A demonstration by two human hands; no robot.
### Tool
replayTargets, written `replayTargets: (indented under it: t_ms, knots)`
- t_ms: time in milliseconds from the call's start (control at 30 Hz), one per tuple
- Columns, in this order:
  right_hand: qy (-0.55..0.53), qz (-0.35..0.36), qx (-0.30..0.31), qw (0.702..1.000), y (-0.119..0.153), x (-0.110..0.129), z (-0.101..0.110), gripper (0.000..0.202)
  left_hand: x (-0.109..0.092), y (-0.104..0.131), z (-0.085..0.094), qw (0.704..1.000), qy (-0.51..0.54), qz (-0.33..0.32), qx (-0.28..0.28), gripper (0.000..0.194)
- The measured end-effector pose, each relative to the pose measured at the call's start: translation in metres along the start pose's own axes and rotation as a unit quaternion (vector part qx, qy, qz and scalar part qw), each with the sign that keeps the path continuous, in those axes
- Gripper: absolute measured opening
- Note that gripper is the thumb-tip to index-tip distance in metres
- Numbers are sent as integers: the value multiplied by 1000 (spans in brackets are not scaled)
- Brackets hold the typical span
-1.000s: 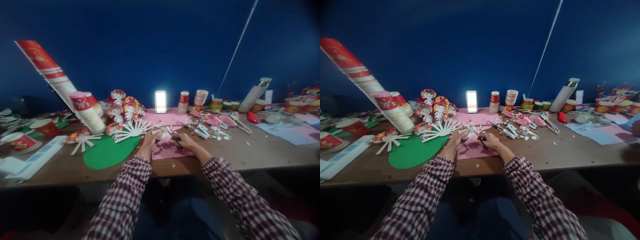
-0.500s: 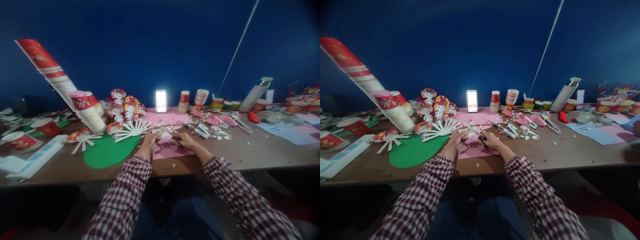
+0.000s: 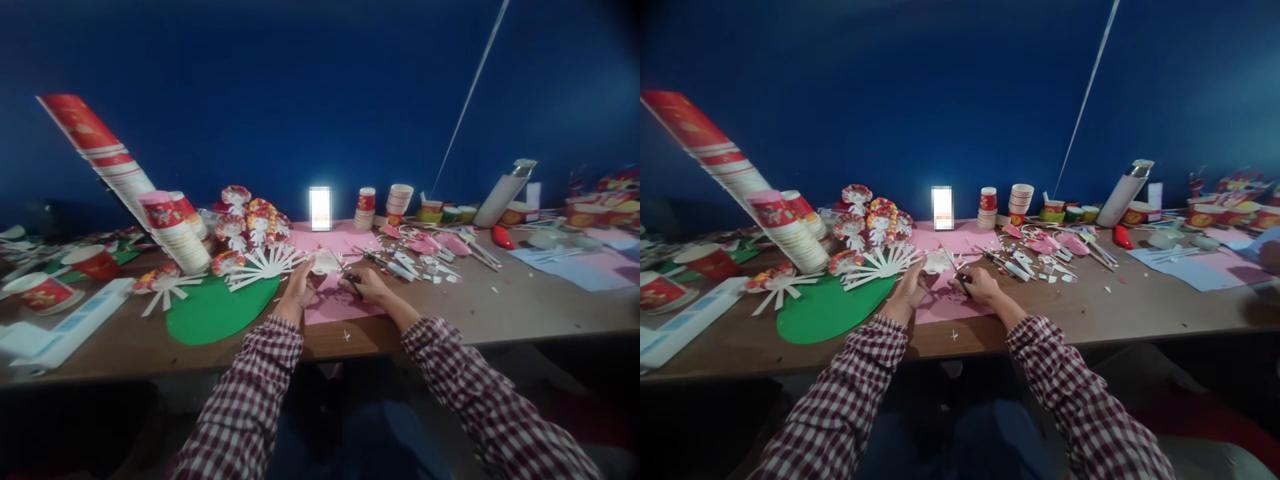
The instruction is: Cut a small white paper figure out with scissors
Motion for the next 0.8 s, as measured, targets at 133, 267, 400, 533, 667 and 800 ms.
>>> replayTargets:
  t_ms: [133,267,400,533,667,800]
  knots:
    - [8,0,-1,1000,0,6,1,40,-1,3,-3,1000,-24,-4,-5,29]
    - [32,-3,-2,999,2,15,2,41,2,0,0,999,-38,-24,5,32]
    - [34,-6,4,999,3,18,3,40,3,-2,4,999,-41,-27,-14,33]
    - [18,3,13,1000,2,14,1,38,1,1,3,997,-53,-37,-40,31]
    - [6,8,16,1000,2,9,0,36,0,3,-1,996,-67,-39,-42,32]
    - [-11,10,19,1000,2,8,0,34,0,2,-1,995,-76,-42,-49,32]
Point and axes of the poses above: each hand's wrist, its own y-axis away from the middle knuckle, its own z-axis out of the back of the hand, x = y × z, the point moved 3 cm from there along -y, towards the middle knuckle, and after that the axes turned 3 degrees about z, right-handed, at the moved point
